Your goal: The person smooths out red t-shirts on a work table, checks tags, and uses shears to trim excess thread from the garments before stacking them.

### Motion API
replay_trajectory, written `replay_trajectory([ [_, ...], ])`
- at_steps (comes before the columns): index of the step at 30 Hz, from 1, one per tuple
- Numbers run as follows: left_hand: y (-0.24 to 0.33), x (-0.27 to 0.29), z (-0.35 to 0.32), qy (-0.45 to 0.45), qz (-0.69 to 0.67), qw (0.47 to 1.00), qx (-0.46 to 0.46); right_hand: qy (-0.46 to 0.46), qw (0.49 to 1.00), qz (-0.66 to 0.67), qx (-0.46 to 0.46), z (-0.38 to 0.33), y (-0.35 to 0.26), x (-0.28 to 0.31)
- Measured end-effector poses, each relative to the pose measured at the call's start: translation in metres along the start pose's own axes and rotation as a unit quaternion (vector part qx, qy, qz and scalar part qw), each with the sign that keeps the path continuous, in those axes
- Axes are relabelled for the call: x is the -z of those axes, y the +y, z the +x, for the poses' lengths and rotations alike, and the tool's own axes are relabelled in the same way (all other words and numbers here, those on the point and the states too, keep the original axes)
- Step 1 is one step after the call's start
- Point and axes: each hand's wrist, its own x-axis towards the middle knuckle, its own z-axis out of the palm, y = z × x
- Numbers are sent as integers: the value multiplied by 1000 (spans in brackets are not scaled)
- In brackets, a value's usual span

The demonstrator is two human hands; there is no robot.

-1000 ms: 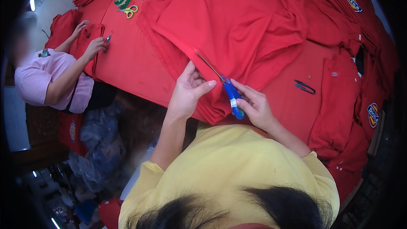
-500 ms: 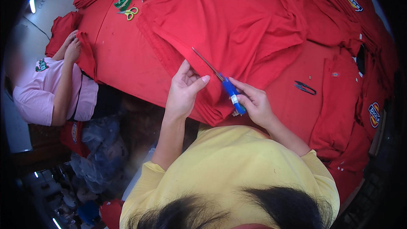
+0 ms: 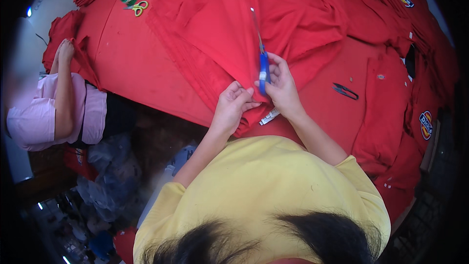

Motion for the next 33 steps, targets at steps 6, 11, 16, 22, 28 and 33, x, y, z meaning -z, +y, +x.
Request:
replay_trajectory([
  [6,6,17,20,56,-139,987,-52,-18,996,-51,-65,-52,7,14],
  [11,25,43,42,120,-207,966,-102,-21,988,-109,-104,-71,3,40],
  [16,48,53,60,105,-205,969,-86,5,970,-242,-17,-44,-32,54],
  [22,62,51,65,99,-140,982,-85,-71,989,-128,5,-15,-49,18],
  [28,64,55,60,79,-119,981,-129,-135,876,-460,56,-6,-22,2],
  [33,68,35,56,72,-96,977,-176,-135,858,-483,108,-3,-12,1],
])
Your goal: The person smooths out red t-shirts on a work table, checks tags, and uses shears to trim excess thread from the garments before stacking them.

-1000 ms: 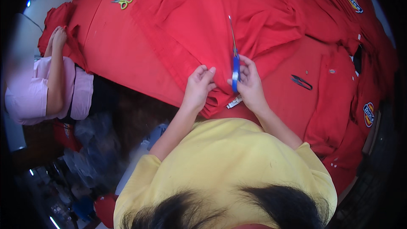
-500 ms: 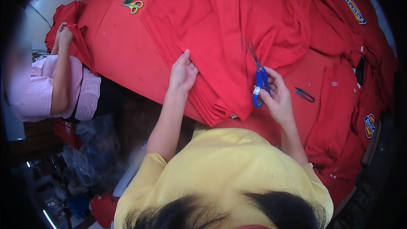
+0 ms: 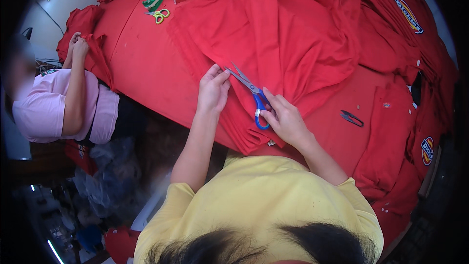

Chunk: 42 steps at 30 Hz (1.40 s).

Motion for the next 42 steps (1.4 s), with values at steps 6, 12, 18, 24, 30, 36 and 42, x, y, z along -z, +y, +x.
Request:
replay_trajectory([
  [6,8,-10,-11,-39,29,999,-8,1,996,87,10,2,2,6],
  [12,14,-13,-12,-55,40,998,-9,-7,996,90,2,3,-3,10],
  [18,19,-19,-11,-43,62,997,-26,21,995,100,22,11,1,3],
  [24,25,-21,-13,-48,89,994,-32,17,994,110,24,20,-5,9],
  [30,30,-20,-10,-55,83,995,-15,-29,969,234,-67,22,-5,11],
  [36,37,-24,-7,-83,130,988,-6,39,985,158,63,38,9,2],
  [42,44,-13,11,-55,33,998,-22,-34,960,273,-54,39,1,10],
])
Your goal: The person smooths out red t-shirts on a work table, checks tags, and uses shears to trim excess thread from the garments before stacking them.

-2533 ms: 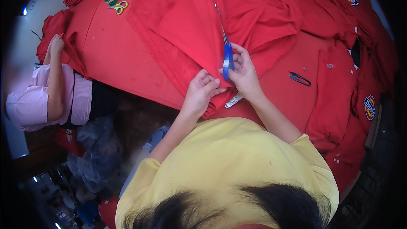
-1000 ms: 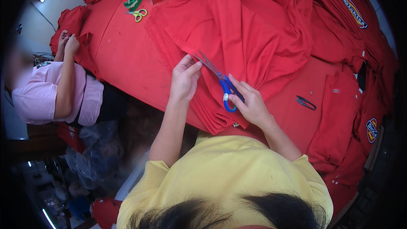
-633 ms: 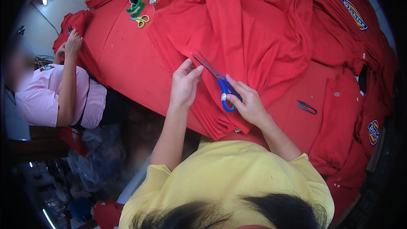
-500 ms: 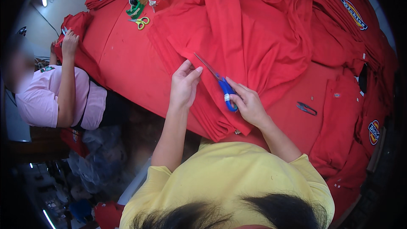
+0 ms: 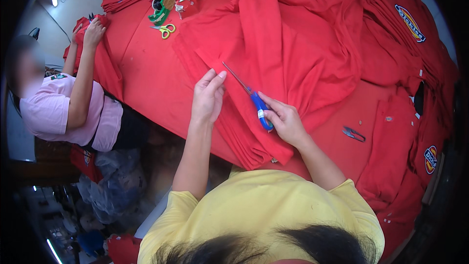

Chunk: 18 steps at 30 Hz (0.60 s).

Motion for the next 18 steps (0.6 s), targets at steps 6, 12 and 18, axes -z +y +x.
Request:
replay_trajectory([
  [6,15,-15,-4,-20,138,990,-21,17,991,-95,92,10,-13,-3],
  [12,14,-17,-5,-39,129,991,-13,19,997,28,63,17,-5,-2],
  [18,19,-28,1,7,93,995,-47,52,984,-124,117,11,-6,-3],
])
